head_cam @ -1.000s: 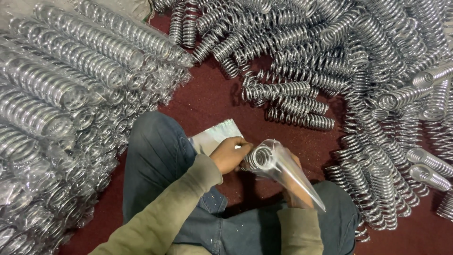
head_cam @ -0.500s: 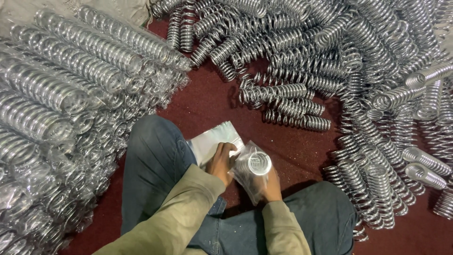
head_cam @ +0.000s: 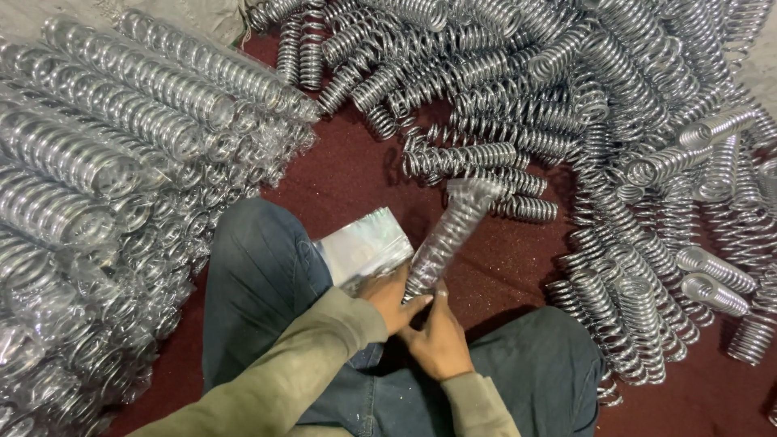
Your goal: The person places metal springs into plastic bags by hand while sitting on the floor.
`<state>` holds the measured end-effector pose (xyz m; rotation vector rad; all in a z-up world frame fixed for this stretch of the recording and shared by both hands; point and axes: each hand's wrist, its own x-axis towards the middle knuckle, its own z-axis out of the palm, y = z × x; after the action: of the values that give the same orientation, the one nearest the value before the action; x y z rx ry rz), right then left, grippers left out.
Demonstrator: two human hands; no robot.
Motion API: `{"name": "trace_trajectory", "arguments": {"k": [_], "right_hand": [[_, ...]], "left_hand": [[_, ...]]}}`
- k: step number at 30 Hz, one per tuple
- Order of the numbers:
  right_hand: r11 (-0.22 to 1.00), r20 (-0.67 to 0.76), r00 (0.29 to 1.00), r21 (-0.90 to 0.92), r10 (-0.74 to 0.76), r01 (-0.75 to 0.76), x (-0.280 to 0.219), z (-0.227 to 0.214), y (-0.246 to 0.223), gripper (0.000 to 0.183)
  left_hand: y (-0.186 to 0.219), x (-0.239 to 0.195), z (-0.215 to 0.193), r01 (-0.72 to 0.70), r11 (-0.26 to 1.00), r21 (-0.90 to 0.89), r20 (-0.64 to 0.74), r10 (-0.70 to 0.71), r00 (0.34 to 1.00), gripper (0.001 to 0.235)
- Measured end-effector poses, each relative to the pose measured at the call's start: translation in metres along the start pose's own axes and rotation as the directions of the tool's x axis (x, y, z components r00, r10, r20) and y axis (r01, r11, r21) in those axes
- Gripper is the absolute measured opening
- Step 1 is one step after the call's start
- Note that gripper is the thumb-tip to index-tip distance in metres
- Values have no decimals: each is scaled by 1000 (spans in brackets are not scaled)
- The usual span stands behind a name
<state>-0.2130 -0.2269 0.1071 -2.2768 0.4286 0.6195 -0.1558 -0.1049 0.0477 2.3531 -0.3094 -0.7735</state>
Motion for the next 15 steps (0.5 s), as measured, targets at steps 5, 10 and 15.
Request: {"name": "trace_trajectory", "arguments": {"k": [5,10,15], "right_hand": [[913,-208,891,-146,-404,380,-63,-22,-8,58],[685,-469,503,-426,-726,591,-81,-48,-52,18],[556,-415,390,-437,-822,707,-110,-36,-60,15]], "left_hand": [[20,-113,-36,-155,870,-468,-27,161,987,102],[6,-97,-30,-661,748,-61,-500,550,669,70],[49,-92,-51,-826,532,-188,-536,649,540,14]]}}
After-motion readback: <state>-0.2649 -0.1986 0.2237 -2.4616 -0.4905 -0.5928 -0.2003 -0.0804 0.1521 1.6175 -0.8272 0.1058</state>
